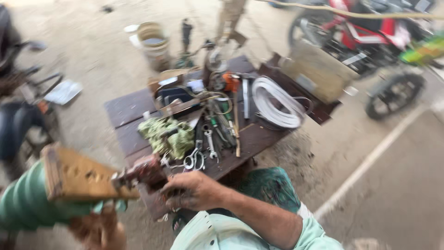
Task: The person winds white wire onto a cylindrical metal form using both hands. They repeatedly pull the wire from a spool, wrap it around the form, and adjust the coils. The person also handles a green plastic spool and a wooden block during the process.
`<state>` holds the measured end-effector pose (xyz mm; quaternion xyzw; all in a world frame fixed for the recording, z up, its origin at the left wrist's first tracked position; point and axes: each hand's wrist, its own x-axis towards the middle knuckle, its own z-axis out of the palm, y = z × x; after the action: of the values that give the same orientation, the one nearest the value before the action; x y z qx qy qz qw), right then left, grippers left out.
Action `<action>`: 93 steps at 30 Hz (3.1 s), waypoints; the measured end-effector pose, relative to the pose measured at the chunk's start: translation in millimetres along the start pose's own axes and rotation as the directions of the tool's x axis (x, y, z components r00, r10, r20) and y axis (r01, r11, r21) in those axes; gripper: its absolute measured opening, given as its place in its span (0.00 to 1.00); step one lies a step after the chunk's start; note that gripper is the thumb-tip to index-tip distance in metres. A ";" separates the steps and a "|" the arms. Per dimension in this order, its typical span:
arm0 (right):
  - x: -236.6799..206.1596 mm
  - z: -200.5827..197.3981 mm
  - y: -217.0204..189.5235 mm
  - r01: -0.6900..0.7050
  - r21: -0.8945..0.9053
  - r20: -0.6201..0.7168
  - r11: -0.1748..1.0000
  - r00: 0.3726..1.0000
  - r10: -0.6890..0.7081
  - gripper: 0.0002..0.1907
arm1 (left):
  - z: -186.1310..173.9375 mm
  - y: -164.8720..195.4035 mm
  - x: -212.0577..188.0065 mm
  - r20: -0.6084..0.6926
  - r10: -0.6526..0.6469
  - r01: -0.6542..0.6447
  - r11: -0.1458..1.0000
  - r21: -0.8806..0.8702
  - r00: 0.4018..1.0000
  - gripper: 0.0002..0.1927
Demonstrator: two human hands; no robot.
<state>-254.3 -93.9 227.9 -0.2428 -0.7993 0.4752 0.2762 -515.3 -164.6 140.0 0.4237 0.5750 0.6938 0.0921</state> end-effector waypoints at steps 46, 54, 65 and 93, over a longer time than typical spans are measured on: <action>19.5 -62.8 164.1 -0.364 -0.639 -0.119 0.678 0.917 0.380 0.18 | 50.1 5.1 17.6 -0.144 0.102 -0.116 0.989 -0.094 0.984 0.36; 35.7 -48.0 184.7 -0.394 -0.575 -0.063 0.717 0.895 0.441 0.14 | 33.2 -34.5 1.5 -0.274 -0.015 0.020 1.000 0.016 0.962 0.35; 72.6 -66.4 93.5 -0.013 0.224 -0.591 0.974 0.793 0.146 0.08 | 31.0 -3.7 13.0 -0.031 -0.030 0.027 0.993 -0.111 0.999 0.28; 152.8 72.3 -31.9 0.324 -0.108 -0.354 0.940 0.871 -0.341 0.09 | -13.9 51.8 68.3 0.174 0.193 -0.189 0.981 -0.043 0.966 0.20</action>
<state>-418.4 -53.5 260.0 -0.1924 -0.7736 0.3487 0.4929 -548.9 -149.2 218.6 0.5360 0.5120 0.6663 0.0810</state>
